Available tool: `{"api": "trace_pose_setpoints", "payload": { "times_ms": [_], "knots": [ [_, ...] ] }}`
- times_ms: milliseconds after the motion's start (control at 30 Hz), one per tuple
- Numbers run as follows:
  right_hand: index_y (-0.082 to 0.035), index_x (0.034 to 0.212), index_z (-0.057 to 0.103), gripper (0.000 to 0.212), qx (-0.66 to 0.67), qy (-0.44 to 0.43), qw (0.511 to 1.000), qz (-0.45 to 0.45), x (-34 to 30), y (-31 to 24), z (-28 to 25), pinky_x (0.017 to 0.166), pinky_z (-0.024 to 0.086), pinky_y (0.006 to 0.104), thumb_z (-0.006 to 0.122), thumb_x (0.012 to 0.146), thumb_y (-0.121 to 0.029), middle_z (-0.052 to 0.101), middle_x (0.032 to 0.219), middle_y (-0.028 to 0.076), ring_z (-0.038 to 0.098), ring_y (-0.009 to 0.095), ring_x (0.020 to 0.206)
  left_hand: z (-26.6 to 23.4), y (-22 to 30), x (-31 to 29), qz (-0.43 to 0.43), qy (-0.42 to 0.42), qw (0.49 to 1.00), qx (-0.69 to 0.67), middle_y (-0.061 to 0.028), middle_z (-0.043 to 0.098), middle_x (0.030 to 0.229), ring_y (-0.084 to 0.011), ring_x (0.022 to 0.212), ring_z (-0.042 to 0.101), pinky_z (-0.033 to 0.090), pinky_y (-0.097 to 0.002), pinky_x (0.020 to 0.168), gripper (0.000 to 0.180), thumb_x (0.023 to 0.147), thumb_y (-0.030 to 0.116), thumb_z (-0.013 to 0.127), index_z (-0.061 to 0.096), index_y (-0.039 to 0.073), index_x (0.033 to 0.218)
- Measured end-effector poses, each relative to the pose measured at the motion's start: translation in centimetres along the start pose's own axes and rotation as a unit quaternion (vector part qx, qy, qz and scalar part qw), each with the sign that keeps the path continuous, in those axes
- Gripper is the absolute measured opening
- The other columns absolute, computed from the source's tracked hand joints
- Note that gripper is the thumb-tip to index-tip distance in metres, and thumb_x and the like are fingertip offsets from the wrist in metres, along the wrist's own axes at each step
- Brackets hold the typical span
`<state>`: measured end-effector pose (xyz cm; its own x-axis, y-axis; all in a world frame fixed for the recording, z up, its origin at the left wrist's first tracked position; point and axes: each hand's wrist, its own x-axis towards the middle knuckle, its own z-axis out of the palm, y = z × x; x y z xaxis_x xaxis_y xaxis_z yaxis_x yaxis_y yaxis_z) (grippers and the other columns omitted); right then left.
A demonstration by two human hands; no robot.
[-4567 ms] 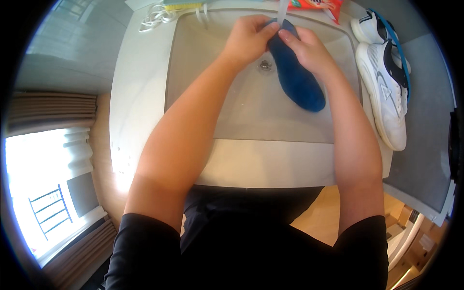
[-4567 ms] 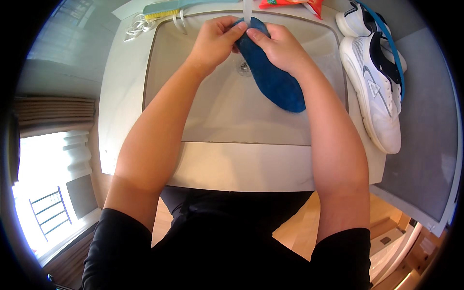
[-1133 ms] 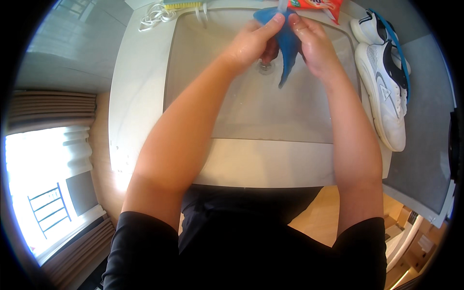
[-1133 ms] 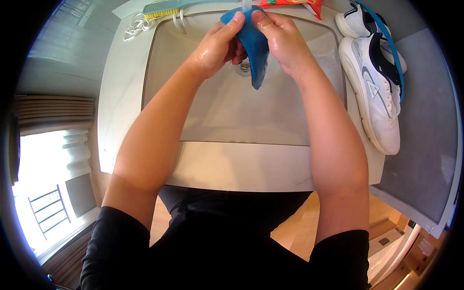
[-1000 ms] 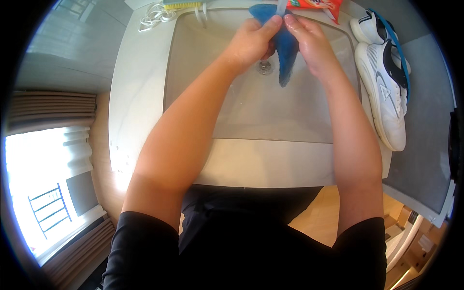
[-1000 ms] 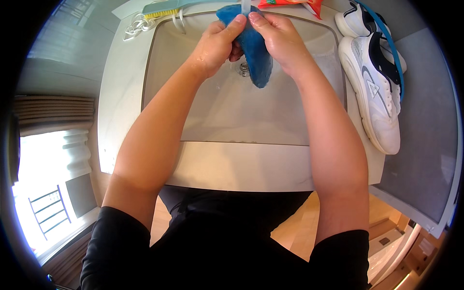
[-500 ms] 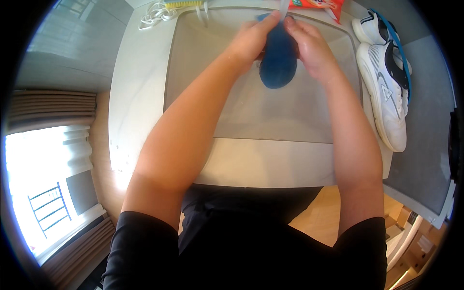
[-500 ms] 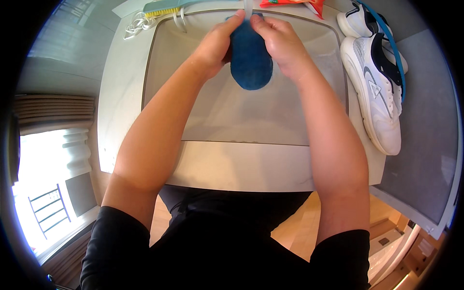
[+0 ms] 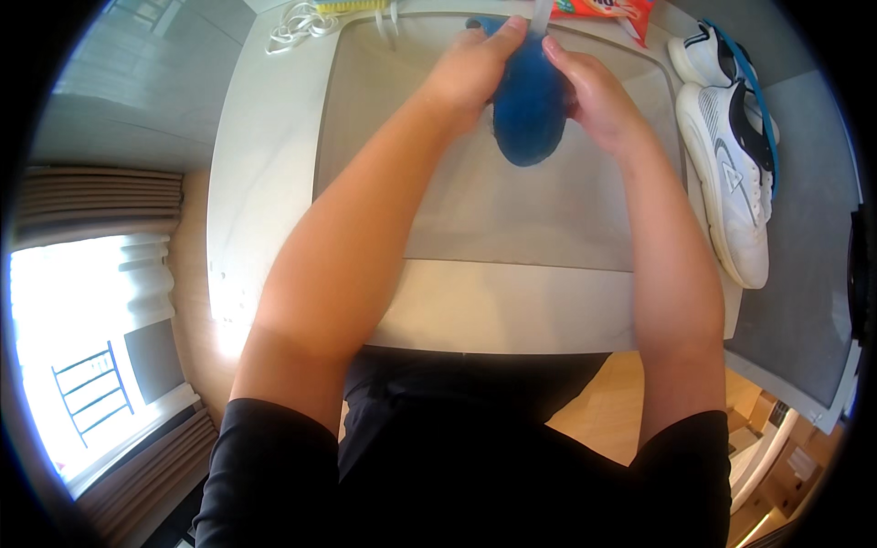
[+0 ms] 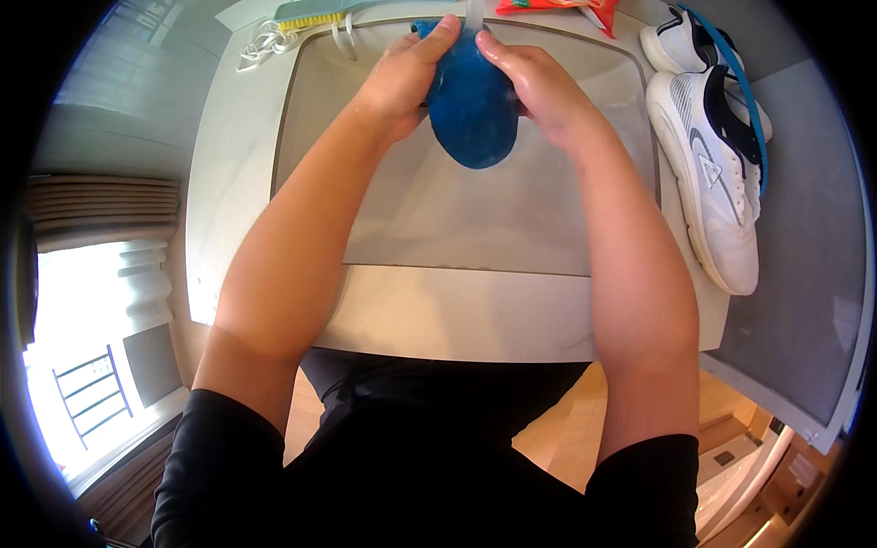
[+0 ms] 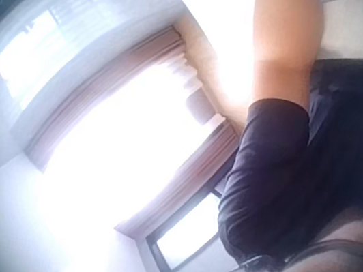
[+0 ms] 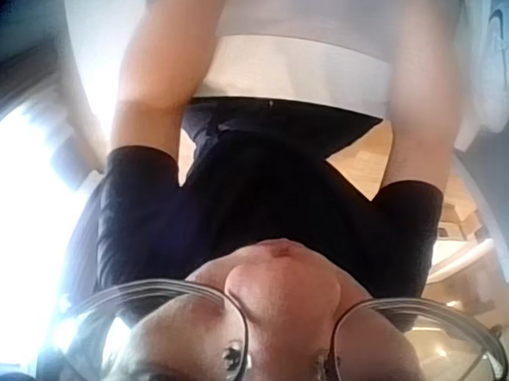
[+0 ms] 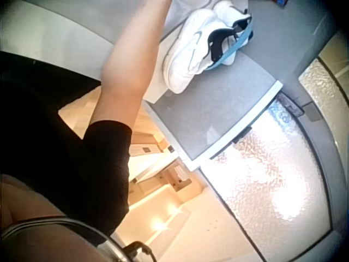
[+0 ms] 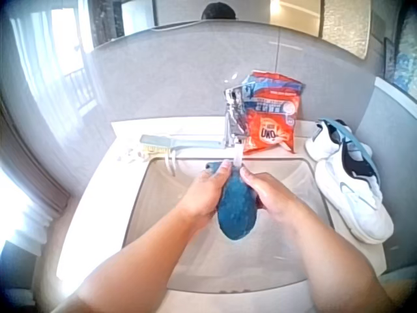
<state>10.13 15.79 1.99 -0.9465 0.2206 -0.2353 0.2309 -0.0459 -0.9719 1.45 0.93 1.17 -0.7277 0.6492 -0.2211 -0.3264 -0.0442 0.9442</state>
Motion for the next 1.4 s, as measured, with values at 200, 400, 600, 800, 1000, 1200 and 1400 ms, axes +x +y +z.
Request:
{"api": "trace_pose_setpoints", "payload": {
  "times_ms": [200, 400, 600, 800, 1000, 1200, 1400],
  "knots": [
    [-0.004, 0.092, 0.066, 0.038, 0.000, 0.008, 0.991, -0.135, 1.1, 1.4, 0.6, 0.075, 0.043, 0.0262, 0.055, 0.098, -0.039, 0.060, 0.082, -0.003, 0.052, 0.007, 0.077, 0.1, 0.8, -0.8, -0.070, -0.038, 0.993, -0.084, -0.0075, 0.064, 0.115, -0.0207, 0.108, 0.059, 0.045, -0.0381, 0.097, 0.051, 0.096, 0.048, 0.055, 0.056, 0.005, 0.124],
    [-0.003, 0.095, 0.067, 0.038, -0.013, 0.081, 0.986, -0.142, 1.2, 1.2, 0.2, 0.076, 0.043, 0.0254, 0.056, 0.097, -0.040, 0.061, 0.082, -0.001, 0.053, 0.008, 0.079, 0.3, -0.4, -0.1, -0.010, -0.062, 0.998, 0.008, -0.0092, 0.064, 0.115, -0.0215, 0.108, 0.059, 0.045, -0.0381, 0.098, 0.054, 0.097, 0.046, 0.055, 0.055, 0.001, 0.126],
    [-0.004, 0.102, 0.067, 0.044, 0.112, 0.024, 0.993, 0.022, 0.1, 0.3, 0.6, 0.076, 0.044, 0.0251, 0.059, 0.095, -0.046, 0.064, 0.089, 0.000, 0.057, 0.010, 0.085, -0.6, -1.4, 1.1, 0.023, -0.046, 0.998, 0.041, -0.0094, 0.065, 0.112, -0.0208, 0.102, 0.062, 0.047, -0.0368, 0.094, 0.052, 0.097, 0.044, 0.055, 0.056, -0.001, 0.123],
    [-0.004, 0.098, 0.066, 0.038, 0.000, -0.008, 0.997, -0.077, 1.0, 1.5, -0.2, 0.074, 0.045, 0.0260, 0.059, 0.096, -0.042, 0.063, 0.088, -0.001, 0.055, 0.008, 0.082, 0.0, 0.4, -0.4, -0.058, -0.034, 0.998, -0.002, -0.0057, 0.064, 0.112, -0.0178, 0.099, 0.062, 0.049, -0.0337, 0.089, 0.045, 0.096, 0.043, 0.056, 0.058, 0.006, 0.121],
    [-0.004, 0.098, 0.066, 0.033, 0.022, 0.041, 0.992, -0.119, 0.8, 0.7, -0.4, 0.074, 0.045, 0.0261, 0.059, 0.095, -0.037, 0.064, 0.088, 0.001, 0.057, 0.009, 0.082, 0.4, 0.4, -0.9, -0.062, -0.105, 0.992, -0.044, -0.0062, 0.063, 0.113, -0.0179, 0.100, 0.061, 0.049, -0.0333, 0.089, 0.042, 0.097, 0.040, 0.055, 0.058, 0.006, 0.122],
    [-0.005, 0.102, 0.066, 0.034, -0.031, 0.036, 0.998, -0.043, 0.9, 1.0, -0.7, 0.075, 0.047, 0.0278, 0.060, 0.094, -0.037, 0.065, 0.092, 0.002, 0.059, 0.010, 0.084, -0.1, -1.1, 0.6, -0.006, -0.041, 0.996, 0.079, -0.0080, 0.065, 0.107, -0.0173, 0.096, 0.061, 0.048, -0.0327, 0.088, 0.039, 0.099, 0.035, 0.054, 0.059, 0.001, 0.118],
    [-0.007, 0.109, 0.064, 0.034, -0.003, -0.019, 1.000, -0.021, 0.9, 1.4, -0.7, 0.078, 0.048, 0.0314, 0.063, 0.093, -0.036, 0.066, 0.099, 0.003, 0.060, 0.013, 0.089, -0.2, -1.1, 0.7, 0.037, -0.013, 0.994, 0.105, -0.0084, 0.065, 0.101, -0.0166, 0.093, 0.060, 0.047, -0.0323, 0.085, 0.038, 0.098, 0.032, 0.056, 0.060, -0.001, 0.115]
  ]
}}
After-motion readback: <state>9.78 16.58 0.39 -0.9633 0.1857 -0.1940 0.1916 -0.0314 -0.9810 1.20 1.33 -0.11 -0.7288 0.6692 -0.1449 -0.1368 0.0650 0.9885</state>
